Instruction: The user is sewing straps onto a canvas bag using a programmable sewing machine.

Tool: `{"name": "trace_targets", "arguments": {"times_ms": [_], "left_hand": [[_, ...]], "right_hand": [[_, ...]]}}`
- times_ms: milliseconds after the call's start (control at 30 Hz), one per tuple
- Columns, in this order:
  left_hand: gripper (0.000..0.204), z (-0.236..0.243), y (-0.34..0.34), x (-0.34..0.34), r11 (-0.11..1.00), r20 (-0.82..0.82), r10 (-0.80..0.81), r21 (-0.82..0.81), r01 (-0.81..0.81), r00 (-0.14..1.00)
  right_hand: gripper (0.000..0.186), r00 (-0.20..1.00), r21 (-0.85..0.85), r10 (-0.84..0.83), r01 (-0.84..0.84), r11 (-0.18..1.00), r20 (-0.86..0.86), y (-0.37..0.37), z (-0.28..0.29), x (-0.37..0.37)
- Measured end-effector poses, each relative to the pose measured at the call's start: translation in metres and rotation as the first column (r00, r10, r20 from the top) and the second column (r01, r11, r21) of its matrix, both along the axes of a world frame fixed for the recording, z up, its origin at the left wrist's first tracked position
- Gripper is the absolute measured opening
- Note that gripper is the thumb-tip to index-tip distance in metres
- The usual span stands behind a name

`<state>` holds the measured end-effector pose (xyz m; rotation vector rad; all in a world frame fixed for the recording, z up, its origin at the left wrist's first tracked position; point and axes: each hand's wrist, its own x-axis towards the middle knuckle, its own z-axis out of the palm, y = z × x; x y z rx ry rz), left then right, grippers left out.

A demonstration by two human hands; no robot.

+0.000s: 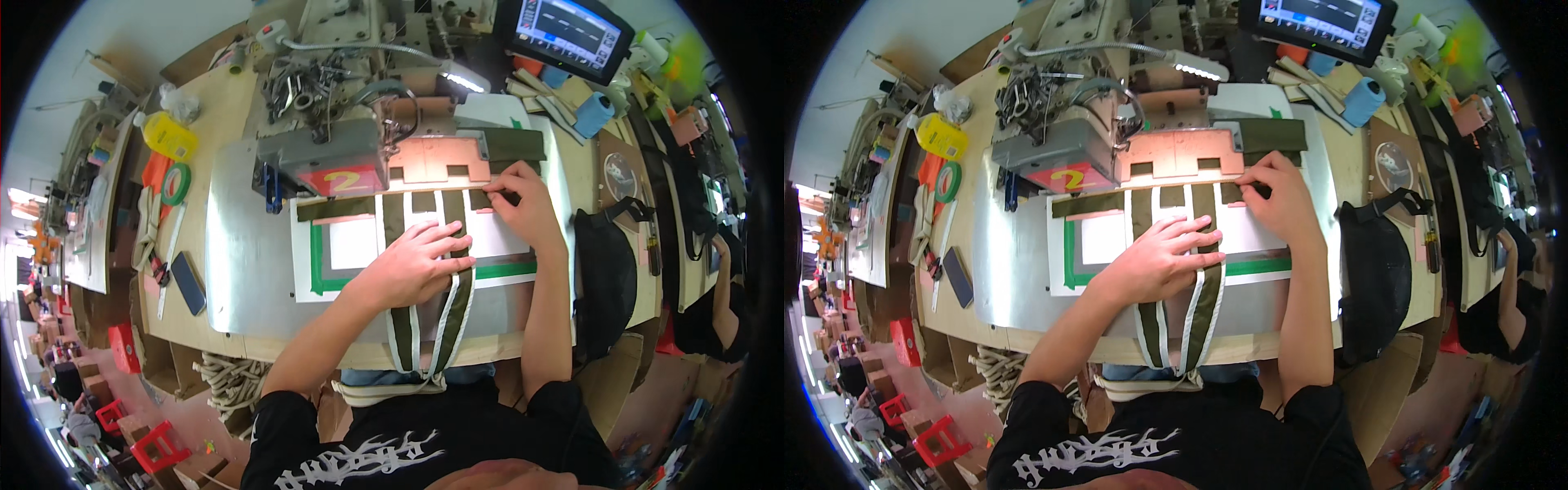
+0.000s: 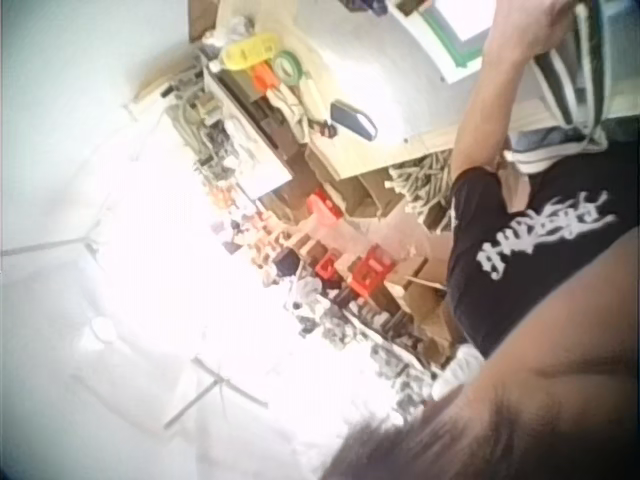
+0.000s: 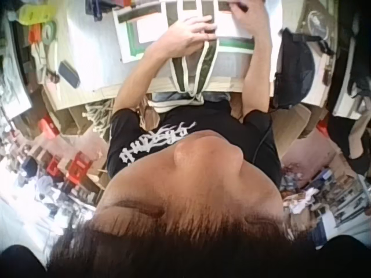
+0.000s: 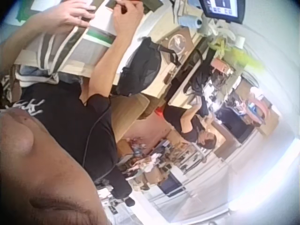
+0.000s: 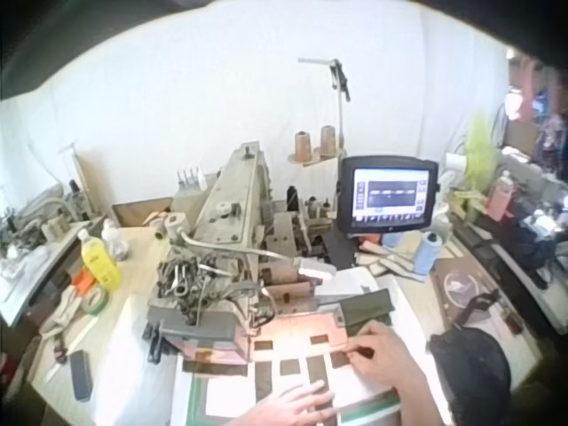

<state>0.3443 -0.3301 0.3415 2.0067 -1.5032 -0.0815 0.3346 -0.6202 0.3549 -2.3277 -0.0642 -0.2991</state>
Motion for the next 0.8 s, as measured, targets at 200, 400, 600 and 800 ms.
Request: {"name": "trace_targets", "arguments": {"times_ms": [200,400,600,800], "left_hand": [[0.056,-0.005,0.002,-0.003,0.999,-0.001,0.017,0.038,-0.017,1.000],[0.057,-0.005,0.000,-0.001,1.000,-0.003,0.000,0.022,0.000,1.000],[0.059,-0.007,0.000,0.000,1.000,-0.003,-0.002,0.024,0.002,1.000],[0.063,-0.006,0.004,-0.004,0.998,-0.063,-0.022,0.063,0.026,0.998]], "right_hand": [[0.021,0.964,0.109,-0.090,0.064,0.992,0.250,0.005,0.028,0.017],[0.033,0.867,0.307,-0.258,0.130,0.943,0.425,-0.019,0.086,0.073],[0.033,0.837,0.359,-0.355,0.207,0.910,0.416,-0.035,0.092,0.105],[0.037,0.755,0.521,-0.499,0.247,0.817,0.425,-0.059,0.070,0.104]]}}
